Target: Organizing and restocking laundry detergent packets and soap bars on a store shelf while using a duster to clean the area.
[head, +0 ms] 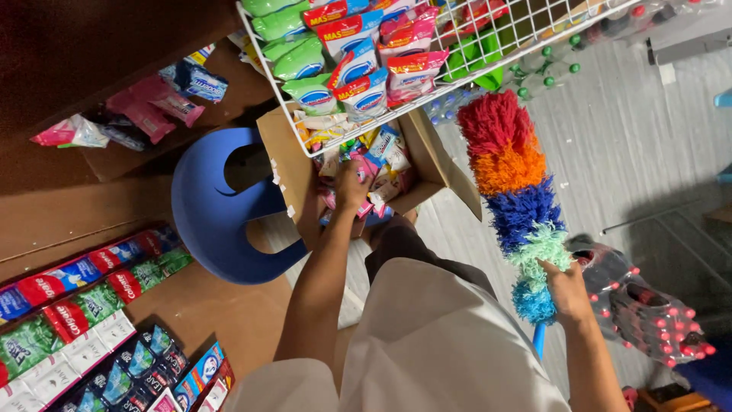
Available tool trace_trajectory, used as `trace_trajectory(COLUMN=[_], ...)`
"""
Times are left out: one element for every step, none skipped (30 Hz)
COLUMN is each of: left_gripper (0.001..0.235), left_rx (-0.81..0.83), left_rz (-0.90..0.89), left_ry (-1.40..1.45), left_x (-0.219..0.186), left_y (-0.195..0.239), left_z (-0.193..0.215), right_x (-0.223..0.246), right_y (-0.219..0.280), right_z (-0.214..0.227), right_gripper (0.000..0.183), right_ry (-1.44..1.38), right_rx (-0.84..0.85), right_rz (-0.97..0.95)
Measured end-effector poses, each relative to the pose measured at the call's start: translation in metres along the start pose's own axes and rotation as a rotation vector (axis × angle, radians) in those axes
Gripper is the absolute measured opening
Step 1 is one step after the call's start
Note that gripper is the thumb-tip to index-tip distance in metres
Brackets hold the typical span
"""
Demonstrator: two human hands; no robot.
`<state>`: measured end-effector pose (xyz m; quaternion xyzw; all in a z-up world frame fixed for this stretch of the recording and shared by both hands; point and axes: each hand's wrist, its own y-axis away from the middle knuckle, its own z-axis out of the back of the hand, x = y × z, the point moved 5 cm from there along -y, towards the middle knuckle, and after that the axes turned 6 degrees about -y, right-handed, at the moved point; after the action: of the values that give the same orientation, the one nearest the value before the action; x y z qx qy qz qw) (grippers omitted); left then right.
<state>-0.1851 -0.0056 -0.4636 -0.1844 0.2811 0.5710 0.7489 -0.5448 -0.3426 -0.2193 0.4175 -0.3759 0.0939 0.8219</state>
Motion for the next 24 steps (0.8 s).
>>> trace_trajectory(left_gripper=[0.042,0.044,0.048,0.048,0.056,0.069,0.069,0.07,0.071,0.071,0.068,0.065,0.065,0.063,0.06,0.06,0.058,0.056,0.056,0.061,0.067,0.067,0.056,0.045], left_rx=[0.005,0.201,0.398,0.404,0.347,0.288,0.289,0.321,0.352,0.351,0.35,0.349,0.345,0.364,0.386,0.384,0.334,0.283,0.283,0.333,0.381,0.38,0.382,0.378], left_rz=[-0.003,0.014,0.031,0.03,-0.005,-0.042,-0.045,0.017,0.078,0.075,0.085,0.096,0.094,0.14,0.188,0.186,0.134,0.081,0.083,0.105,0.127,0.129,0.122,0.114], left_ry=[0.001,-0.031,-0.063,-0.061,-0.203,-0.343,-0.342,-0.309,-0.275,-0.273,-0.287,-0.301,-0.301,-0.272,-0.242,-0.24,-0.148,-0.057,-0.055,-0.112,-0.168,-0.167,0.063,0.293], left_x=[-0.01,-0.018,-0.027,-0.028,-0.029,-0.03,-0.026,-0.02,-0.014,-0.014,-0.012,-0.011,-0.01,-0.007,-0.004,0.008,0.018,0.028,0.017,0.008,-0.002,0.0,0.0,0.001], left_y=[0.004,0.009,0.017,0.022,0.024,0.026,0.026,0.026,0.025,0.027,0.024,0.021,0.023,0.026,0.031,0.033,0.034,0.035,0.033,0.031,0.03,0.023,0.021,0.018], left_z=[-0.004,-0.018,-0.032,-0.039,-0.042,-0.044,-0.052,-0.059,-0.067,-0.07,-0.071,-0.072,-0.074,-0.077,-0.081,-0.095,-0.108,-0.119,-0.104,-0.091,-0.078,-0.071,-0.065,-0.058], right_x=[-0.017,-0.033,-0.05,-0.049,-0.049,-0.048,-0.048,-0.048,-0.047,-0.049,-0.049,-0.049,-0.051,-0.053,-0.056,-0.053,-0.049,-0.046,-0.039,-0.033,-0.026,-0.029,-0.033,-0.037], right_y=[-0.005,-0.01,-0.014,-0.01,-0.008,-0.006,-0.004,-0.002,-0.001,0.002,0.002,0.001,-0.001,-0.004,-0.005,-0.004,-0.004,-0.004,-0.002,-0.001,0.0,-0.003,-0.005,-0.007], right_z=[0.006,0.011,0.017,0.017,0.017,0.018,0.017,0.016,0.016,0.016,0.015,0.014,0.014,0.015,0.016,0.015,0.013,0.011,0.009,0.007,0.004,0.005,0.007,0.009], right_gripper=[0.017,0.02,0.024,0.024,0.016,0.018,0.018,0.016,0.021,0.021,0.013,0.012,0.012,0.012,0.015,0.015,0.011,0.014,0.014,0.011,0.009,0.009,0.009,0.01], right_ry=[-0.002,-0.023,-0.043,-0.043,-0.028,-0.013,-0.014,-0.051,-0.088,-0.089,-0.112,-0.134,-0.136,-0.089,-0.041,-0.041,-0.075,-0.109,-0.107,-0.111,-0.116,-0.114,-0.101,-0.089], right_rx=[-0.004,0.001,0.005,0.001,-0.006,-0.013,-0.017,-0.005,0.006,0.003,0.001,-0.002,-0.002,0.0,0.0,-0.001,0.005,0.012,0.012,0.021,0.03,0.031,0.026,0.021], right_rz=[-0.003,0.0,0.002,-0.003,-0.031,-0.058,-0.059,-0.058,-0.055,-0.053,-0.044,-0.034,-0.029,-0.042,-0.057,-0.055,-0.05,-0.046,-0.046,-0.031,-0.016,-0.015,-0.016,-0.017])
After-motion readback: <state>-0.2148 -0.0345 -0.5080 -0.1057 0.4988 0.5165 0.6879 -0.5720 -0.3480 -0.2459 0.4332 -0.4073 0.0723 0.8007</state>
